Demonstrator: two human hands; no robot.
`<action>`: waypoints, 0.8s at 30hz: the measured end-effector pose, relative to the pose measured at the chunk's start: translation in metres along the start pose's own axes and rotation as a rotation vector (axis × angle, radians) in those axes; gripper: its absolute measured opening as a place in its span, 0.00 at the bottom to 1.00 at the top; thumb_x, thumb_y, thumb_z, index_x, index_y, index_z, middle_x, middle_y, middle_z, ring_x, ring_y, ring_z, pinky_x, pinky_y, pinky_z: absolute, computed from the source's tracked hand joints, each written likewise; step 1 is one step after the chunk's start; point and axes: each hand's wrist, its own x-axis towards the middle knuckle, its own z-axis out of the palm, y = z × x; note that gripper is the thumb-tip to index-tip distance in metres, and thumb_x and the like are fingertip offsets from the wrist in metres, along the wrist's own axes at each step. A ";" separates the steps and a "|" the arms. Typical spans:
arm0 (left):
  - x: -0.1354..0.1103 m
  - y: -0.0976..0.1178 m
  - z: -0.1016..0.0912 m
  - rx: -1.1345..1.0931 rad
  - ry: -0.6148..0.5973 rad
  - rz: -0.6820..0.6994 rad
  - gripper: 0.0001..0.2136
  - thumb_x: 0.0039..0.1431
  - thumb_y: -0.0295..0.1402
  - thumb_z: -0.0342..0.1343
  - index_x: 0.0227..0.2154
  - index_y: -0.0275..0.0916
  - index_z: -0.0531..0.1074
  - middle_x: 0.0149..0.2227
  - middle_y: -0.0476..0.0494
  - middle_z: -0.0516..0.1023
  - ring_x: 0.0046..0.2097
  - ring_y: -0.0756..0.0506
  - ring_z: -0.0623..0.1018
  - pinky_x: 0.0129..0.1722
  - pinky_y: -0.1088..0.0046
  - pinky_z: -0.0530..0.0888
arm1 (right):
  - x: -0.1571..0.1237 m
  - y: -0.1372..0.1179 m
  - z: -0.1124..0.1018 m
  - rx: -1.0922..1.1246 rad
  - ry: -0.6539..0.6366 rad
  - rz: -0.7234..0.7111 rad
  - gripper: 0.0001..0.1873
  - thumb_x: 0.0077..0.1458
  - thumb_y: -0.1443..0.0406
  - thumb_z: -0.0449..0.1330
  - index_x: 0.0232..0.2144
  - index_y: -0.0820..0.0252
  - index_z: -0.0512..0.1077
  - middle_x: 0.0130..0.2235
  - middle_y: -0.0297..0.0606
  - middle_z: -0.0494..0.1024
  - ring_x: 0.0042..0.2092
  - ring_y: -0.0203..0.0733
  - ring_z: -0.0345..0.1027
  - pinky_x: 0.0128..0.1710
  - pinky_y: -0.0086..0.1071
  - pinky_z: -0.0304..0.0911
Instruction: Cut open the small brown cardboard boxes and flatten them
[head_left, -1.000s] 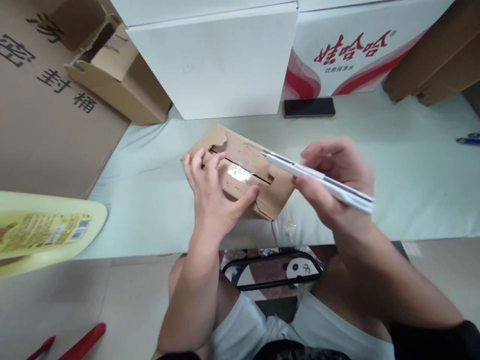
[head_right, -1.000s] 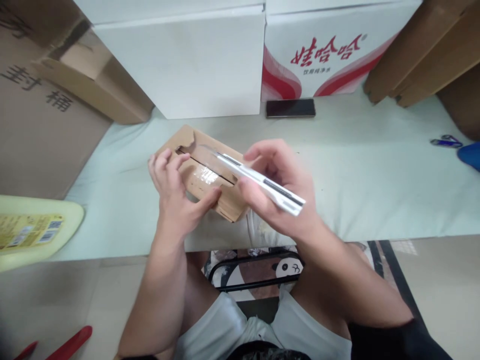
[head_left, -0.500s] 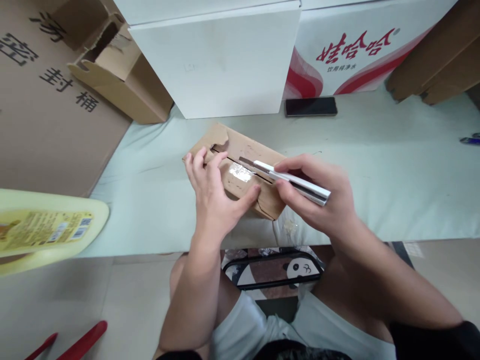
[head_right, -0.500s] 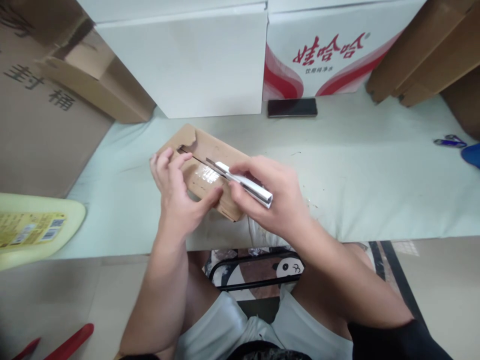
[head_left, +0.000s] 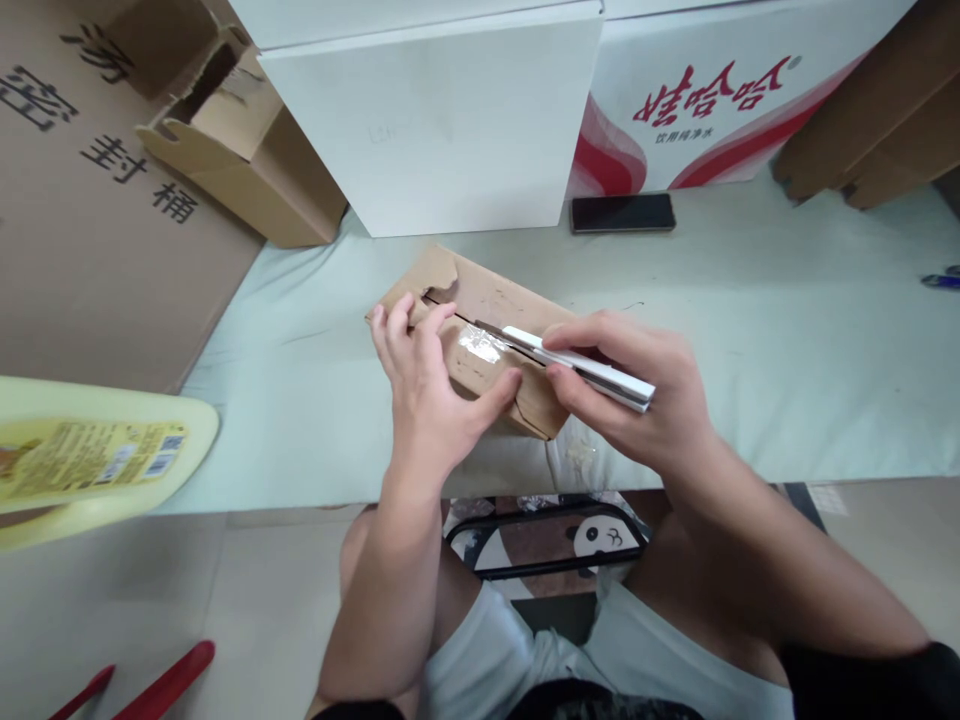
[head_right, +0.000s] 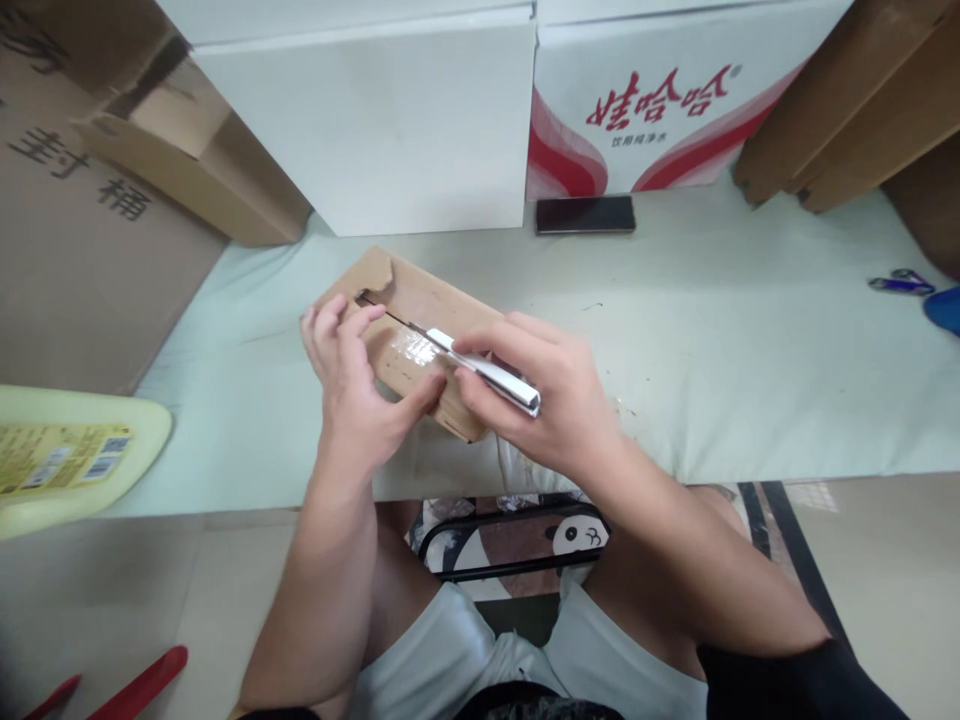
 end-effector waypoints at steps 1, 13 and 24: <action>0.000 0.000 0.000 -0.002 -0.002 0.000 0.39 0.51 0.61 0.64 0.59 0.44 0.63 0.67 0.31 0.57 0.74 0.25 0.48 0.72 0.36 0.47 | 0.000 0.000 0.000 -0.002 -0.008 0.003 0.03 0.61 0.67 0.62 0.38 0.57 0.75 0.34 0.35 0.80 0.32 0.35 0.71 0.31 0.30 0.65; 0.000 0.002 -0.001 -0.007 -0.013 -0.025 0.39 0.50 0.60 0.65 0.59 0.43 0.63 0.68 0.31 0.57 0.75 0.26 0.47 0.72 0.38 0.47 | 0.002 -0.011 -0.020 -0.057 -0.095 0.025 0.04 0.58 0.69 0.62 0.36 0.55 0.76 0.36 0.36 0.80 0.34 0.36 0.73 0.32 0.31 0.68; 0.002 -0.005 0.002 -0.077 0.011 -0.037 0.38 0.53 0.65 0.60 0.58 0.44 0.66 0.71 0.31 0.54 0.76 0.26 0.45 0.73 0.37 0.45 | -0.001 -0.016 -0.032 0.141 0.178 0.133 0.03 0.61 0.65 0.60 0.34 0.53 0.75 0.31 0.34 0.76 0.27 0.37 0.67 0.25 0.35 0.61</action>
